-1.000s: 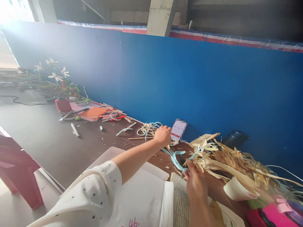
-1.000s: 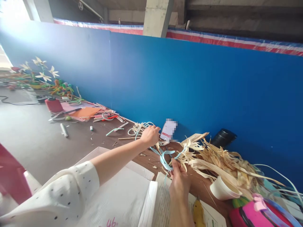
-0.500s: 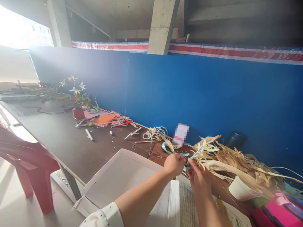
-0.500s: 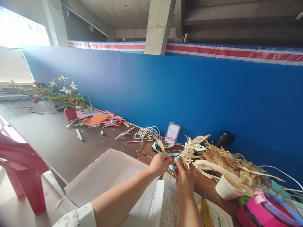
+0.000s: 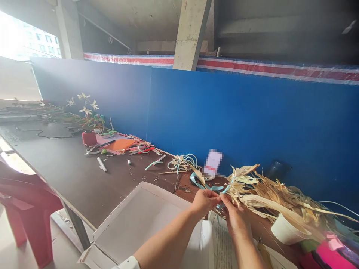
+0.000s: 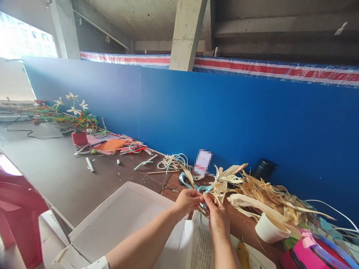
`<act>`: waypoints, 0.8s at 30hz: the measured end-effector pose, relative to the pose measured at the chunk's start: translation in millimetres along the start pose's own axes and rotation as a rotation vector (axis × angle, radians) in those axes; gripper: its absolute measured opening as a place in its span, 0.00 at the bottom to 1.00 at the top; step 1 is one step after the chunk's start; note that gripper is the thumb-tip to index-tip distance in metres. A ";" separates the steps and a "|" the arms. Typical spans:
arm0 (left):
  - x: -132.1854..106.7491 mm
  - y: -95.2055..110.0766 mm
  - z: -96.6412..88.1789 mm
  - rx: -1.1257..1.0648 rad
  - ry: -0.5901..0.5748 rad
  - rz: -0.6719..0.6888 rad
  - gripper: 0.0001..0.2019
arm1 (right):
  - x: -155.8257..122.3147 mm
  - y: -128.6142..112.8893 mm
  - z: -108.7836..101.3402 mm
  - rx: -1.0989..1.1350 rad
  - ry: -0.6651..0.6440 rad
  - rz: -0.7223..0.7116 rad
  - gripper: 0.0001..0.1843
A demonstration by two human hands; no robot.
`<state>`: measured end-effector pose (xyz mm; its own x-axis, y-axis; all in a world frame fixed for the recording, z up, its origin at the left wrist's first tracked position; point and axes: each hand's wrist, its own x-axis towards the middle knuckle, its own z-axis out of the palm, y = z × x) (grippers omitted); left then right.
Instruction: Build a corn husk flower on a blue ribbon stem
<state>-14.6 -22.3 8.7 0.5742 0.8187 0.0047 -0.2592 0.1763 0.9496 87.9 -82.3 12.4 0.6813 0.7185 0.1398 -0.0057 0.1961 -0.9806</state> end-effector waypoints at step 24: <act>24.2 8.5 10.6 0.008 0.189 0.174 0.07 | 30.1 -4.3 22.5 -0.151 0.104 -0.042 0.22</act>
<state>5.4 -6.8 20.2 0.3658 0.9241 0.1102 -0.3343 0.0200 0.9423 91.9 -46.5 24.0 0.7507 0.6375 0.1733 0.1283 0.1166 -0.9849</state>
